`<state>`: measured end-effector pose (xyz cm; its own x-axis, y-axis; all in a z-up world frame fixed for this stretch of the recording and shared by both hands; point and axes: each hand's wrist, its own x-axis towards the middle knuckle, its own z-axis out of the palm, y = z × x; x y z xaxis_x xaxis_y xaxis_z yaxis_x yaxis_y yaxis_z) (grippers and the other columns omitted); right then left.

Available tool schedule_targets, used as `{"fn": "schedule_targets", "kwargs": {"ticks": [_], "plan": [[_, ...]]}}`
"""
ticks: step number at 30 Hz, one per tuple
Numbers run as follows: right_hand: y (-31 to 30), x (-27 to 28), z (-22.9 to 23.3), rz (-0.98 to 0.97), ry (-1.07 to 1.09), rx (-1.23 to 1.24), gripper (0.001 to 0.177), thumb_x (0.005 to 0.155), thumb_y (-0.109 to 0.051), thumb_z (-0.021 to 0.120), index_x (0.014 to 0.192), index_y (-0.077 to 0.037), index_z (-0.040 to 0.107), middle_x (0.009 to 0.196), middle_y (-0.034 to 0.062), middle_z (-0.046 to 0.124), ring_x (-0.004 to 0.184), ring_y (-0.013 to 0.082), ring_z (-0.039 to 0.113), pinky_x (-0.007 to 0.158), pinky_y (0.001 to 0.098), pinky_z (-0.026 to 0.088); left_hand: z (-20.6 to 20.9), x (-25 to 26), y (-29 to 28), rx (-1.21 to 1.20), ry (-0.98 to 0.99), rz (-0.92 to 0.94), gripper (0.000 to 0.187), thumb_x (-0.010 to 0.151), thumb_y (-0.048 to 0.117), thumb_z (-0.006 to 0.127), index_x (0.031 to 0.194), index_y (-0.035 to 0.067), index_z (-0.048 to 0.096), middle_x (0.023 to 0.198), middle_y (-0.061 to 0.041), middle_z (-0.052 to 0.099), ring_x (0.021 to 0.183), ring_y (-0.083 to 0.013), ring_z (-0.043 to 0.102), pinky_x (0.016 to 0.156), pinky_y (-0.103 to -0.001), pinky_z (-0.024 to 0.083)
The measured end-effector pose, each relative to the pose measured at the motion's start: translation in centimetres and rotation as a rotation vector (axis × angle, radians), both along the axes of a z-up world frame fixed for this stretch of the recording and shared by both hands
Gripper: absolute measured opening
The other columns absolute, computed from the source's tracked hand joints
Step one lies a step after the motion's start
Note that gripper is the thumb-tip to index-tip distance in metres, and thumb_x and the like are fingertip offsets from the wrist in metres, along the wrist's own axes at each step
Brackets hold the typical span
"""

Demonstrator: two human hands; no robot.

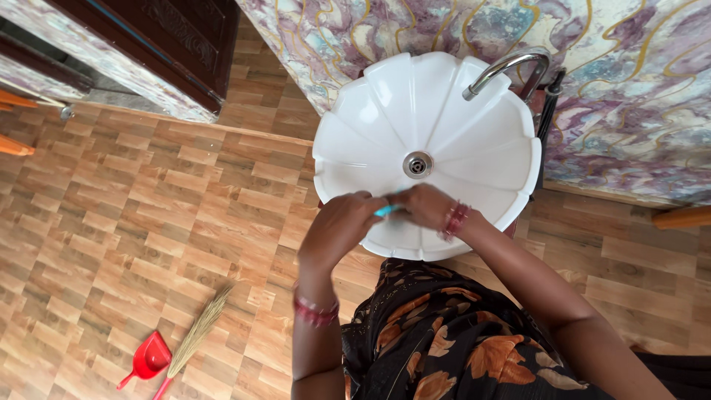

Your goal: The person cleans the surface of a white pedestal sink using a small blue brush, scrubbing various parts of the basin and the central drain area.

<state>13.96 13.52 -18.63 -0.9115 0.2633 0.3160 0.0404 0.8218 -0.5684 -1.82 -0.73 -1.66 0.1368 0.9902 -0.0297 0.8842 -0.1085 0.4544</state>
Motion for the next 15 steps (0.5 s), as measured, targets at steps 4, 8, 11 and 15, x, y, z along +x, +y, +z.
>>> {"fn": "schedule_targets", "kwargs": {"ticks": [4, 8, 11, 15], "plan": [[1.0, -1.0, -0.3, -0.188, -0.178, 0.077, 0.028, 0.089, -0.032, 0.074, 0.11, -0.013, 0.072, 0.08, 0.0077, 0.076, 0.068, 0.0282, 0.072, 0.062, 0.0417, 0.058, -3.7, -0.2, 0.4, 0.071, -0.015, 0.074, 0.033, 0.085, 0.006, 0.07, 0.118, 0.005, 0.072, 0.083, -0.017, 0.069, 0.075, -0.031, 0.067, 0.068, -0.045, 0.053], [-1.8, -2.3, 2.9, -0.155, -0.031, -0.007, 0.031, 0.087, -0.031, 0.076, 0.111, -0.011, 0.072, 0.082, 0.0081, 0.075, 0.067, 0.0285, 0.072, 0.062, 0.0412, 0.058, -1.3, -2.0, -0.5, -0.024, -0.069, 0.134, 0.021, 0.098, 0.007, 0.064, 0.118, 0.007, 0.071, 0.082, -0.014, 0.07, 0.075, -0.0259, 0.068, 0.068, -0.04, 0.055], [-3.9, -4.1, 5.2, -0.15, 0.027, -0.048, 0.033, 0.086, -0.035, 0.078, 0.108, -0.012, 0.071, 0.081, 0.0092, 0.074, 0.067, 0.0292, 0.072, 0.064, 0.0414, 0.059, 2.8, -4.3, -3.1, 0.197, -0.013, 0.076, 0.023, 0.089, 0.005, 0.07, 0.112, 0.002, 0.071, 0.086, -0.017, 0.071, 0.08, -0.0332, 0.067, 0.073, -0.045, 0.052], [-3.9, -5.9, 3.9, -0.186, 0.101, 0.057, 0.034, 0.087, -0.034, 0.077, 0.109, -0.009, 0.07, 0.084, 0.0109, 0.074, 0.068, 0.0315, 0.071, 0.062, 0.0421, 0.058, 1.7, -6.7, -2.6, 0.049, -0.063, 0.023, 0.028, 0.087, 0.015, 0.073, 0.111, 0.002, 0.069, 0.088, -0.016, 0.072, 0.079, -0.0312, 0.069, 0.074, -0.044, 0.053]]}}
